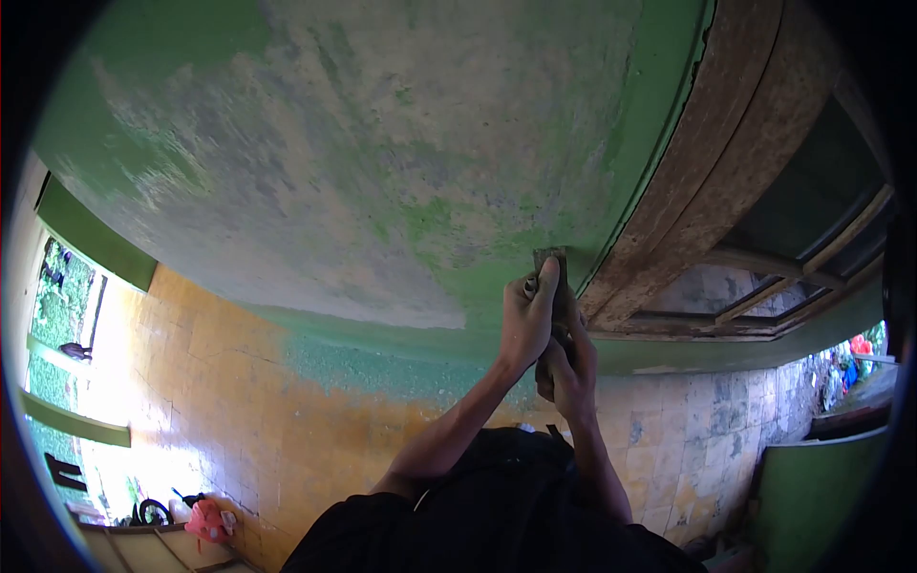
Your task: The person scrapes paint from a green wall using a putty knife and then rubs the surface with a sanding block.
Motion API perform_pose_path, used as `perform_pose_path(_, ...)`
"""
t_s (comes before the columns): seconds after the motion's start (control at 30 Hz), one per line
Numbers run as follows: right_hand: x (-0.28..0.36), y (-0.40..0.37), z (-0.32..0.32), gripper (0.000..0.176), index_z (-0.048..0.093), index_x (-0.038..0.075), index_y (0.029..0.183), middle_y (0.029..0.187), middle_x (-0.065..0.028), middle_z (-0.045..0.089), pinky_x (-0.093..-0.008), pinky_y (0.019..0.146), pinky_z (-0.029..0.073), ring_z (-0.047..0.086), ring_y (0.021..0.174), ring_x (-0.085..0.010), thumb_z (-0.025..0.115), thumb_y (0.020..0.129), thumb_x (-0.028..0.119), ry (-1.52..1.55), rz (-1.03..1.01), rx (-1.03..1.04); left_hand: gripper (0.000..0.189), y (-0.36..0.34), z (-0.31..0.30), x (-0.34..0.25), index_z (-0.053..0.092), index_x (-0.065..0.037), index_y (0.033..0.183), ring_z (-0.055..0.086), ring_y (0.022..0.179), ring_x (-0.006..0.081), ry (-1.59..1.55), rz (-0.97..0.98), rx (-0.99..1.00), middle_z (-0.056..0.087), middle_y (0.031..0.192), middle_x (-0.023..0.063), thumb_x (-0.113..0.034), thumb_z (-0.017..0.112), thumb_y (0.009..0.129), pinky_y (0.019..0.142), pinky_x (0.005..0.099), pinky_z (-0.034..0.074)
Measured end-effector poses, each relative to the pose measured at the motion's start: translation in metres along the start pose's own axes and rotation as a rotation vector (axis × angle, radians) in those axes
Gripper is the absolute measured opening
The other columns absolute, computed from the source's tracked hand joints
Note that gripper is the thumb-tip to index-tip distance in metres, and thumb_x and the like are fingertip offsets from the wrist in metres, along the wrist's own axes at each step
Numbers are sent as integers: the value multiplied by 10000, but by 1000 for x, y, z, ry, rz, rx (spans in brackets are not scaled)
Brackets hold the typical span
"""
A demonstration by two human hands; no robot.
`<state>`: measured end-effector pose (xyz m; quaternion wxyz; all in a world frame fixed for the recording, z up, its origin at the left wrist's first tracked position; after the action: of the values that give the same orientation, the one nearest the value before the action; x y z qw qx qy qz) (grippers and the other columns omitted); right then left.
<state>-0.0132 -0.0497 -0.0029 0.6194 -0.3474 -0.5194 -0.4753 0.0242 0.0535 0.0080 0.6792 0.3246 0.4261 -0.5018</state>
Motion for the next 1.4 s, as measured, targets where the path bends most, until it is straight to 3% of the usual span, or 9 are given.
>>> perform_pose_path(0.4, 15, 12, 3, 627, 289, 53, 1568, 667, 35, 488, -203, 382, 291, 383, 432, -15, 455, 964, 20, 25, -9, 58, 511, 7, 6, -13, 602, -19, 721, 620, 561, 143, 16, 77, -2, 618, 617, 52, -400, 521, 1051, 524, 289, 490)
perform_pose_path(0.47, 6, 3, -1, 577, 333, 30, 1537, 718, 18, 520, -202, 396, 322, 422, 465, -20, 486, 981, 32, 28, -30, 60, 510, 4, 5, -19, 593, -20, 739, 650, 562, 190, 31, 75, 34, 617, 618, 74, -405, 498, 1059, 538, 320, 533)
perform_pose_path(0.57, 15, 3, 4, 551, 358, 18, 1520, 741, 12, 535, -203, 404, 342, 442, 485, -22, 498, 987, 34, 43, -6, 70, 530, 5, -1, -1, 616, -17, 701, 597, 558, 112, 79, 89, -21, 607, 601, 36, -406, 526, 1049, 518, 268, 462)
perform_pose_path(0.8, 9, -2, 0, 549, 364, 13, 1519, 775, 4, 548, -203, 409, 349, 447, 492, -24, 482, 984, 23, 21, 31, 26, 530, 1, 5, -10, 607, -24, 697, 583, 551, 97, 62, 57, 3, 605, 598, 28, -410, 521, 1049, 513, 265, 444)
perform_pose_path(0.9, 27, 15, 9, 572, 344, 27, 1537, 791, 0, 551, -203, 412, 348, 450, 500, -24, 469, 979, 16, 38, -58, 74, 531, 11, 8, -37, 604, -29, 696, 586, 554, 97, 131, 109, -25, 605, 597, 29, -416, 519, 1049, 515, 266, 445)
perform_pose_path(1.1, 15, 2, 4, 588, 346, 21, 1536, 796, 5, 548, -198, 424, 347, 455, 508, -24, 470, 962, -2, 3, 34, 41, 532, 4, -1, 2, 598, -36, 695, 563, 539, 86, 94, 93, -55, 599, 601, 18, -438, 535, 1038, 495, 268, 431)
perform_pose_path(1.2, 27, 13, 9, 588, 349, 14, 1534, 796, 0, 555, -202, 422, 345, 448, 498, -22, 483, 962, 2, 48, 5, 104, 529, 4, 11, -38, 598, -37, 692, 546, 532, 79, 36, 93, -19, 603, 612, 19, -434, 540, 1037, 488, 270, 420)
perform_pose_path(1.3, 18, 3, 9, 528, 401, -2, 1492, 770, 1, 552, -207, 412, 339, 437, 483, -20, 490, 972, 17, 6, -41, 15, 536, 0, 1, -15, 599, -25, 694, 569, 530, 97, 80, 14, -79, 606, 605, 32, -431, 537, 1039, 492, 272, 435)
perform_pose_path(1.4, 6, -4, 3, 493, 426, -12, 1466, 744, 11, 543, -206, 406, 335, 431, 472, -20, 495, 980, 29, 43, 76, 22, 544, -2, -2, -4, 592, -14, 697, 595, 516, 137, 31, 13, -40, 597, 590, 49, -434, 536, 1037, 494, 288, 470)
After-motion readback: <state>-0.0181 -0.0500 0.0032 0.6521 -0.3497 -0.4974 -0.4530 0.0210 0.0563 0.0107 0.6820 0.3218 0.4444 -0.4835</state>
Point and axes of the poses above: each hand's wrist, its own y-axis towards the middle knuckle, its own z-axis out of the palm, x = y × z, the point moved 3 cm from there along y, towards the middle knuckle
